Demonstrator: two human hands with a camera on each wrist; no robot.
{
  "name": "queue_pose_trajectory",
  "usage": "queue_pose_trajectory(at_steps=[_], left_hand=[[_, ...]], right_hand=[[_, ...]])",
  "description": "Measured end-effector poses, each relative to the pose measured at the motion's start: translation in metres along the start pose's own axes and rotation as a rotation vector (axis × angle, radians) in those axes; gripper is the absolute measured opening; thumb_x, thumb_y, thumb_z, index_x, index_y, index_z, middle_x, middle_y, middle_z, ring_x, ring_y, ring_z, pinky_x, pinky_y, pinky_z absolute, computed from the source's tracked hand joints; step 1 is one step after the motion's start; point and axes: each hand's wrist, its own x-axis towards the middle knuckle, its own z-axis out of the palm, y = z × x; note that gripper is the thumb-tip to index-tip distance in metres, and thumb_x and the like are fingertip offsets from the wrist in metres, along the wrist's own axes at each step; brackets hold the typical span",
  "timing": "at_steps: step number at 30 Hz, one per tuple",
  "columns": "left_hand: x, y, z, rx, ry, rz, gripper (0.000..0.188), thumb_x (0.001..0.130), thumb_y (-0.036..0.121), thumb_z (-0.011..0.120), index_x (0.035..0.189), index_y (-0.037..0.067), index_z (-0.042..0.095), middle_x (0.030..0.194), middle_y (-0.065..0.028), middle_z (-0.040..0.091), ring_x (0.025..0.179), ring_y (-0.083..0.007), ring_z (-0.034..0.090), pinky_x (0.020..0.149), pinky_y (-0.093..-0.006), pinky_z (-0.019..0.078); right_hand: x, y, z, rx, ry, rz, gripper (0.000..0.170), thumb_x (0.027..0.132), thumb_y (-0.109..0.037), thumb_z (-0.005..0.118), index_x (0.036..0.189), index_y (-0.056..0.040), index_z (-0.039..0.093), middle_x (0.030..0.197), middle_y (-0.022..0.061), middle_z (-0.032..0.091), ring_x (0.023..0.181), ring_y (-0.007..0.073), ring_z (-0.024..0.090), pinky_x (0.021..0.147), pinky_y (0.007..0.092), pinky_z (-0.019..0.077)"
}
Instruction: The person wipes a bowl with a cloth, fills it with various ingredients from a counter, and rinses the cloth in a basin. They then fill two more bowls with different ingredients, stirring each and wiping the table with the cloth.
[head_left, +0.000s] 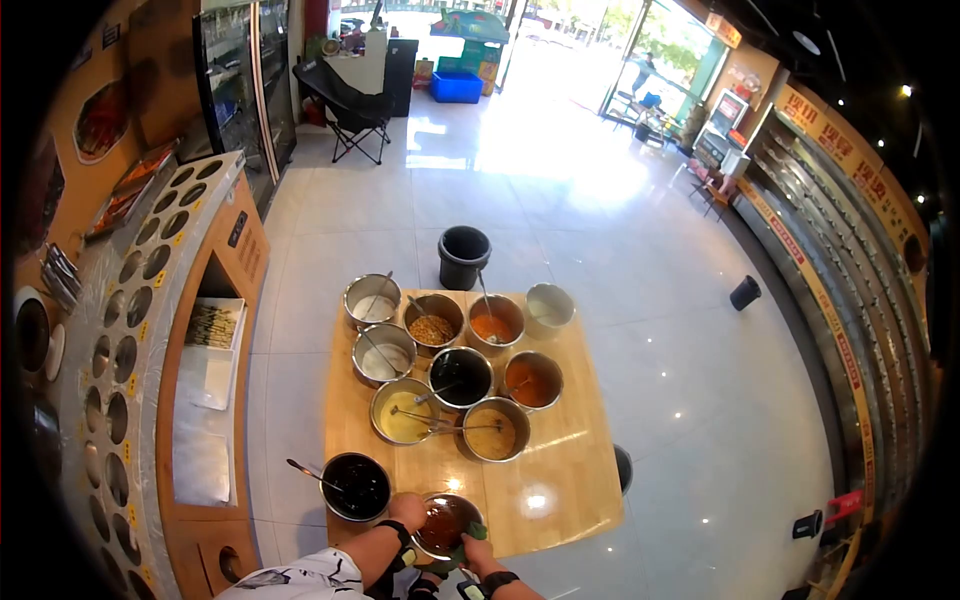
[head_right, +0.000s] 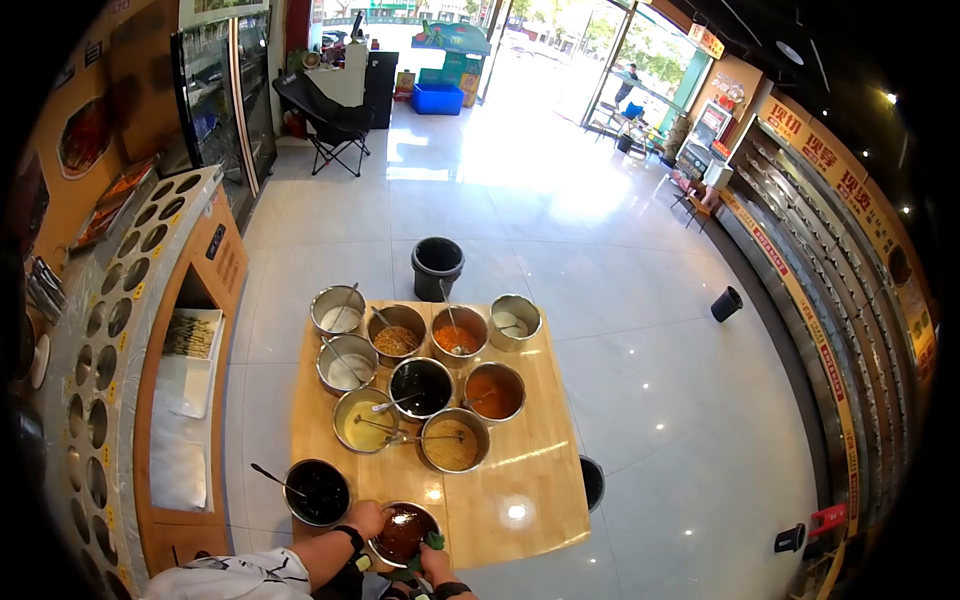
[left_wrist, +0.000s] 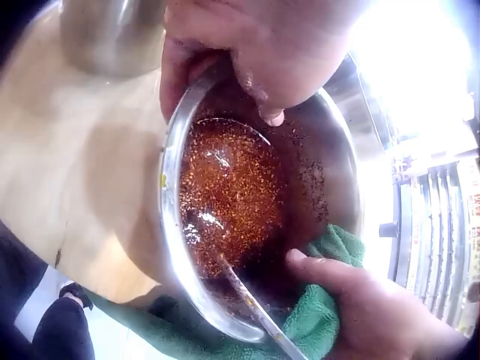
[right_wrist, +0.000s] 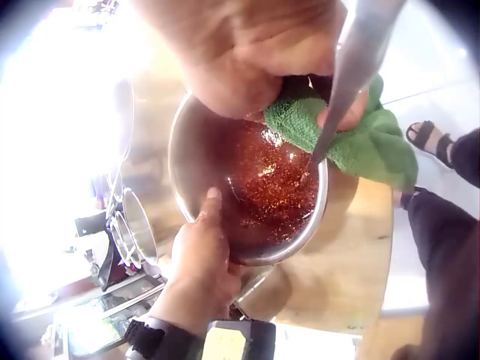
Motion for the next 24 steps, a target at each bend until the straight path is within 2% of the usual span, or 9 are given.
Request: queue_pose_trajectory(at_steps=[3,6,9,11,13,14,16,20,24], left_hand=[[-0.015,0.016,-0.014,-0.054,0.009,-0.133,0.047,0.081,0.046,0.055,0.078,0.002,0.068,0.079,-0.0191,0.064,0.077,-0.0338,0.063,0.069,-0.0406,0.0489],[-0.021,0.022,-0.001,-0.284,0.006,-0.305,0.052,0.078,0.050,0.058,0.075,-0.001,0.067,0.075,-0.0228,0.062,0.073,-0.0361,0.062,0.068,-0.0421,0.0493],[-0.029,0.030,-0.004,-0.308,-0.040,-0.297,0.055,0.073,0.052,0.063,0.078,-0.003,0.067,0.078,-0.0236,0.063,0.073,-0.0359,0.062,0.068,-0.0416,0.0496],[-0.034,0.045,-0.028,-0.305,-0.046,-0.277,0.057,0.068,0.054,0.067,0.080,-0.002,0.066,0.080,-0.0226,0.064,0.074,-0.0361,0.062,0.068,-0.0412,0.0502],[-0.033,0.060,-0.048,-0.133,0.090,-0.055,0.045,0.070,0.042,0.068,0.089,0.002,0.062,0.089,-0.0183,0.061,0.086,-0.0337,0.059,0.074,-0.0411,0.0478],[-0.026,0.063,-0.049,-0.122,0.083,-0.058,0.045,0.070,0.042,0.068,0.089,0.002,0.062,0.089,-0.0183,0.061,0.086,-0.0337,0.059,0.074,-0.0411,0.0478],[0.000,0.065,-0.044,-0.010,0.204,0.391,0.034,0.071,0.032,0.069,0.088,0.006,0.058,0.088,-0.0140,0.060,0.084,-0.0347,0.059,0.070,-0.0417,0.0491],[0.035,0.068,-0.025,0.050,0.053,0.590,0.018,0.074,0.021,0.061,0.087,0.010,0.056,0.089,-0.0120,0.059,0.085,-0.0338,0.058,0.071,-0.0429,0.0475],[0.050,0.073,-0.031,0.182,-0.204,0.568,0.023,0.076,0.030,0.059,0.085,0.009,0.058,0.084,-0.0116,0.063,0.080,-0.0313,0.061,0.067,-0.0441,0.0470]], right_hand=[[-0.016,-0.022,-0.007,-0.133,0.080,-0.088,0.034,0.081,-0.031,0.060,0.103,-0.0047,0.057,0.085,0.0141,0.061,0.068,0.0279,0.062,0.047,0.0413,0.0488],[0.010,-0.034,-0.029,-0.690,0.150,-0.246,0.042,0.076,-0.040,0.058,0.090,-0.0004,0.065,0.087,0.0216,0.064,0.085,0.0303,0.064,0.069,0.0377,0.0508],[0.022,-0.055,-0.042,-1.000,0.155,-0.449,0.045,0.075,-0.042,0.056,0.092,-0.0006,0.065,0.087,0.0215,0.064,0.086,0.0349,0.062,0.074,0.0394,0.0485],[0.018,-0.069,-0.047,-0.976,0.153,-0.457,0.044,0.075,-0.040,0.056,0.091,-0.0009,0.065,0.087,0.0222,0.063,0.087,0.0370,0.061,0.074,0.0406,0.0482],[0.011,-0.080,-0.044,-1.022,0.112,-0.538,0.041,0.076,-0.039,0.055,0.089,-0.0015,0.066,0.087,0.0230,0.063,0.087,0.0373,0.061,0.074,0.0410,0.0478],[0.019,-0.080,-0.040,-1.040,0.123,-0.572,0.040,0.077,-0.038,0.055,0.088,-0.0011,0.066,0.088,0.0239,0.063,0.089,0.0373,0.060,0.075,0.0418,0.0473],[-0.015,-0.099,-0.031,-1.002,0.096,-0.591,0.040,0.077,-0.038,0.055,0.088,-0.0011,0.066,0.088,0.0240,0.063,0.088,0.0374,0.061,0.074,0.0420,0.0473],[0.010,-0.099,-0.032,-1.072,0.036,-0.634,0.041,0.077,-0.040,0.054,0.089,-0.0028,0.066,0.089,0.0231,0.063,0.088,0.0377,0.060,0.074,0.0414,0.0470],[-0.003,-0.098,-0.031,-0.996,-0.048,-0.531,0.045,0.078,-0.044,0.052,0.091,-0.0030,0.065,0.091,0.0232,0.062,0.089,0.0379,0.060,0.074,0.0409,0.0464]])
